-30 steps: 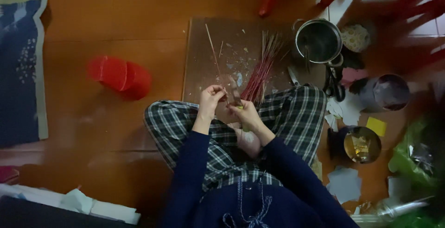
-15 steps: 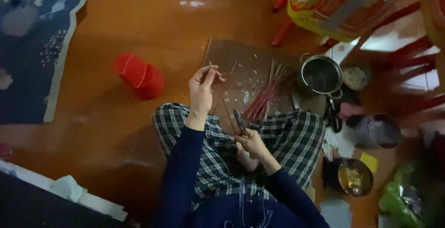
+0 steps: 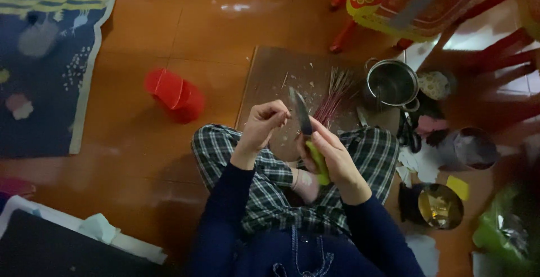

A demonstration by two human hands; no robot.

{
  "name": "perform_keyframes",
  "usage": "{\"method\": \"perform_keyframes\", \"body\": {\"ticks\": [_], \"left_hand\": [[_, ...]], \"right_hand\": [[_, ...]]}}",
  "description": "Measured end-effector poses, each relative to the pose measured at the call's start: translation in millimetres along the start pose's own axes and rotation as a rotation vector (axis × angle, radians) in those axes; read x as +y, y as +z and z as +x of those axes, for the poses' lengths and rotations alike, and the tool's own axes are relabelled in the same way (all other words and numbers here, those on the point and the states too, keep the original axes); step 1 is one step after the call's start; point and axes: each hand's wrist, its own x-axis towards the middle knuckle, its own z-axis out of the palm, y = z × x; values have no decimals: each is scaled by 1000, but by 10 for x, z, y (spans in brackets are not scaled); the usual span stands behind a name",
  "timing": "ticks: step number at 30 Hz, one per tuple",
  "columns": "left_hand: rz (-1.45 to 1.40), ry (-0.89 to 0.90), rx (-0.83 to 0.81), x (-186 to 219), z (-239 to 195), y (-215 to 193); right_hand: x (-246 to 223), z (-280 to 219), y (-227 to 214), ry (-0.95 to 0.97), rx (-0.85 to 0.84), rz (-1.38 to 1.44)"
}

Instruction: Trimming the ends of thin wooden sticks and bundling them together using a knife

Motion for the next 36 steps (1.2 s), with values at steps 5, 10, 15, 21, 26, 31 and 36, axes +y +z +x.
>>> {"method": "perform_keyframes", "body": {"ticks": [5,10,15,21,26,31,36], "left_hand": [[32,-24,-62,193,-40,127],[108,-60,-86,255,-49,127],[137,-63,-109,296,-20,167],[165,-56,-143,444,-12,263],[179,-48,-164,523,2,277],[206,-16,-212,589,-3,292],[311,-64,-229,455,-36,191]], "right_hand": [[-11,-21,90,11,-32,179],[15,-56,31,65,-39,269],[-86,-43,50,48,-100,225],[-49,-97,-32,120,-106,326],[-169,-89,48,108,-99,309],[-155,-145,36,128,-69,330],[37,-233,-152,205,-69,396]]}}
